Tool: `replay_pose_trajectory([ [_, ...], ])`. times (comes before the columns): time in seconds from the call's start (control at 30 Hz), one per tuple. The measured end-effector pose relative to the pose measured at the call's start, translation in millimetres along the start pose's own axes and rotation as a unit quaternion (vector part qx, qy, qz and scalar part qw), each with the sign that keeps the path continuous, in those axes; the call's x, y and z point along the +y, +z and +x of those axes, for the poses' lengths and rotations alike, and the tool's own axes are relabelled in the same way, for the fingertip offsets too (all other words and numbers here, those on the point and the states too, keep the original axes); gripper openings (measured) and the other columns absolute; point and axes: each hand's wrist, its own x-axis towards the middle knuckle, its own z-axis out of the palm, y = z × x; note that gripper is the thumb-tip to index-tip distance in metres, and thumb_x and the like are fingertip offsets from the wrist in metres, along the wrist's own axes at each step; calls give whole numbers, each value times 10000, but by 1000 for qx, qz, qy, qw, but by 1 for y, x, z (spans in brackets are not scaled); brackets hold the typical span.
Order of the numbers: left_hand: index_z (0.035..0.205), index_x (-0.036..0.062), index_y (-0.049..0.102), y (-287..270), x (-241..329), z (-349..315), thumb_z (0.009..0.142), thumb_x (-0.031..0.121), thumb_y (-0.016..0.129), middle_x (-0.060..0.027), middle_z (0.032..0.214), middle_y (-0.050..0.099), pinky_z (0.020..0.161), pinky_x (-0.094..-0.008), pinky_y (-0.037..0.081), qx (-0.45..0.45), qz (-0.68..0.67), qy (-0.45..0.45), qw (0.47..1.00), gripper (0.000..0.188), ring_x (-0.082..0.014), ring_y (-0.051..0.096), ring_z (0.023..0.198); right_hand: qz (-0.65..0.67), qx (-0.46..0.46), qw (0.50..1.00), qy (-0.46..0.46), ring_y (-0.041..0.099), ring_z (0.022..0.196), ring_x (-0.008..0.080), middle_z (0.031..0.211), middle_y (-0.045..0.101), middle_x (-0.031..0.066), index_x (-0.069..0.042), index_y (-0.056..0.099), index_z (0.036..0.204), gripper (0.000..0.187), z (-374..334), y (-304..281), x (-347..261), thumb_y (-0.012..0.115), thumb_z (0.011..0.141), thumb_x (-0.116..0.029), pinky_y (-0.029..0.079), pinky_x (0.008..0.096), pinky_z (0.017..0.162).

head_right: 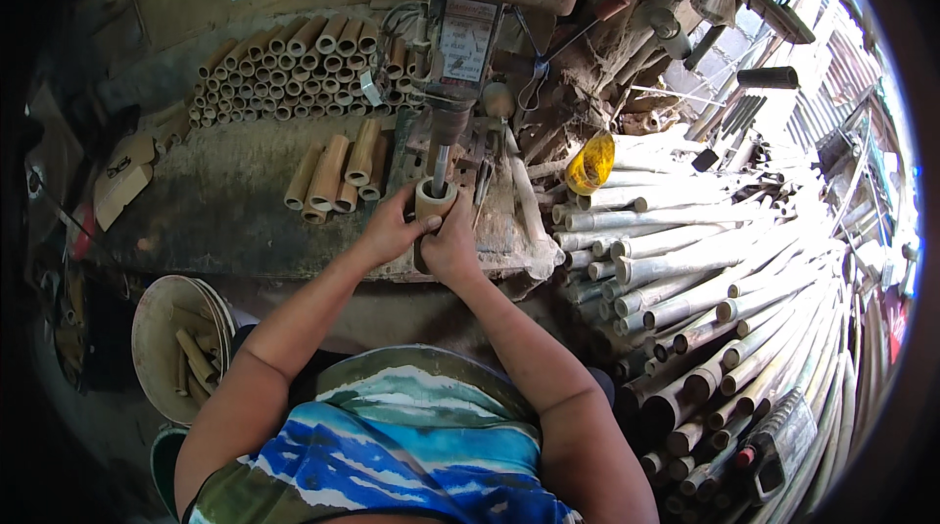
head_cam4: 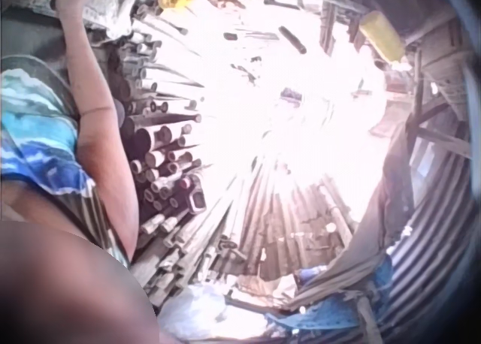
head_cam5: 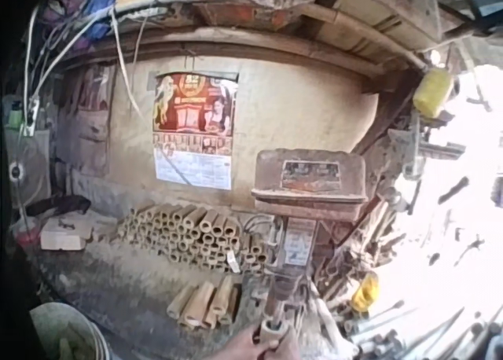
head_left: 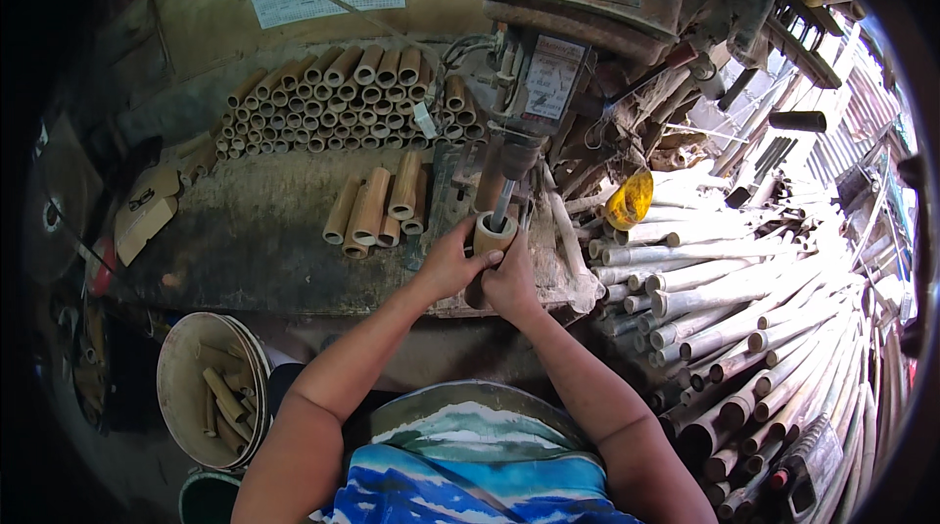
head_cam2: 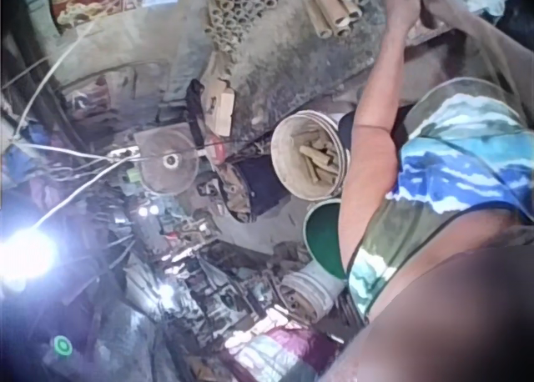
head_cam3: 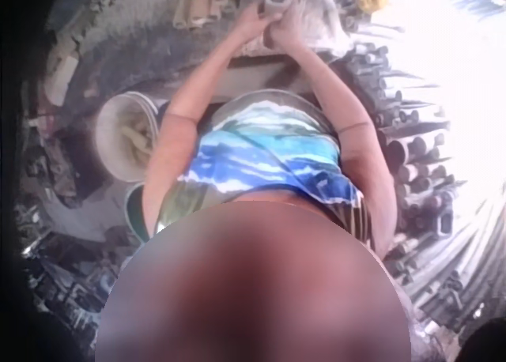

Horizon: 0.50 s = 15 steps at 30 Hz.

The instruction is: The person repeatedly picks short wooden tubes from a bucket, positions them under a drill press, and drills into them one at a time. After each tube is drilled, it is placed on the workbench. The person continues this cycle throughout the clip.

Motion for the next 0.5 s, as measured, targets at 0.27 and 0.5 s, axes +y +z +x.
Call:
replay_pose_trajectory([
  [0.27, 1468, 32, 441, -7, 10, 10, 865, 121, 785, -167, 1351, 617, 1053, -388, 477, -40, -19, -10, 999, 700, -264, 613, 1238, 42, 25, 999, 22, 556, 1195, 440, 1241, 545, 261, 22, 404, 1317, 558, 3, 1, -6, 590, 791, 32, 437, 482, 1012],
  [0.5, 1477, 28, 426, -6, 6, -3, 868, 92, 779, -167, 1376, 596, 1070, -379, 467, -34, -61, -48, 996, 707, -253, 602, 1246, 4, 34, 999, -1, 537, 1168, 472, 1218, 530, 271, 7, 406, 1317, 572, -6, 7, -4, 609, 782, 21, 431, 493, 1006],
])
